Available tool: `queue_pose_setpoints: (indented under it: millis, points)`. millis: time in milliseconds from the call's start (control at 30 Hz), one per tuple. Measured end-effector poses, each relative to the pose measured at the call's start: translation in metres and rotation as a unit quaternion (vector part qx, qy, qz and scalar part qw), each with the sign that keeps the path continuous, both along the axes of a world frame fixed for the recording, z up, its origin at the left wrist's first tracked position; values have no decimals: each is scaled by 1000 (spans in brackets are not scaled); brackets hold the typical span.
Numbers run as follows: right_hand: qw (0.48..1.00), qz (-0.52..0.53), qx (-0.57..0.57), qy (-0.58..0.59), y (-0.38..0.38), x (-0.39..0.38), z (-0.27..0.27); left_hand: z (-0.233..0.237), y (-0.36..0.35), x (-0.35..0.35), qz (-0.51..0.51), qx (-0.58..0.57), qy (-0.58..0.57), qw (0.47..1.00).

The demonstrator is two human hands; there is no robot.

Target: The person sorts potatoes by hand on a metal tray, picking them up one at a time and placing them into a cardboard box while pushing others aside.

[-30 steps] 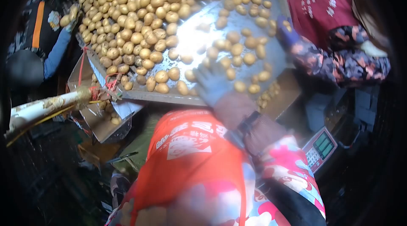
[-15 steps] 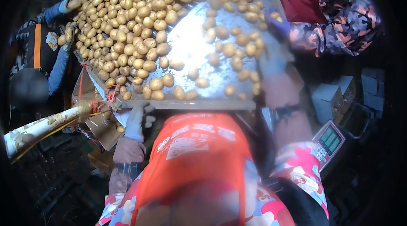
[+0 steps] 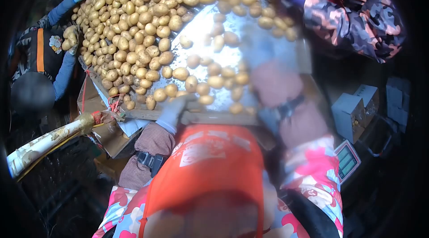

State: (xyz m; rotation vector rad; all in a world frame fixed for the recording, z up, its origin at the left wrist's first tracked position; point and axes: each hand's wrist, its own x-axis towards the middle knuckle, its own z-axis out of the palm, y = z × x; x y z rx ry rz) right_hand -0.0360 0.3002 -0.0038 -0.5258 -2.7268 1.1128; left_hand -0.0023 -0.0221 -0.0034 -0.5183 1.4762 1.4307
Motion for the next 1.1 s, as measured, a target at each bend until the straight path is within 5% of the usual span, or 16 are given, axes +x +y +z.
queue_pose_setpoints:
  millis: [67,133,267,367,433,533,567,633,700,767,833,900,933,1000,1100]
  points:
    - [941,19,337,-23,58,-47,-28,14,-17,-12,111,-16,-6,994]
    - [913,8,350,-207,75,-65,-22,11,-35,-19,76,-41,-5,996]
    - [914,-28,343,-216,81,-63,-25,6,-35,-11,142,3,8,990]
    - [914,-36,344,-210,80,-66,-24,31,-11,-20,37,-21,-22,999]
    - [970,-46,161,-176,78,-65,-24,38,4,-14,57,4,-30,998]
    - [986,-20,-77,-149,42,-39,-6,43,16,-8,157,125,-107,974]
    - [978,-3,-147,-147,14,-21,3,40,19,-6,152,146,-81,974]
    - [949,190,-145,-206,-36,1,50,36,28,-1,96,146,28,984]
    - [941,283,-67,-175,-39,-10,31,31,30,1,-17,97,206,973]
    - [974,201,75,-79,-2,-65,17,24,21,2,-127,31,375,918]
    - [946,95,305,-47,59,-127,-37,-19,-6,12,-209,55,442,870]
    - [939,6,339,-64,104,-148,-102,-80,-54,44,-178,73,409,892]
    - [928,18,361,-96,93,-142,-92,-108,-95,69,-103,78,346,929]
    - [905,51,394,-154,71,-125,-59,-67,-160,75,153,137,129,970]
    - [869,114,433,-212,40,-111,-43,0,-265,69,433,390,-45,811]
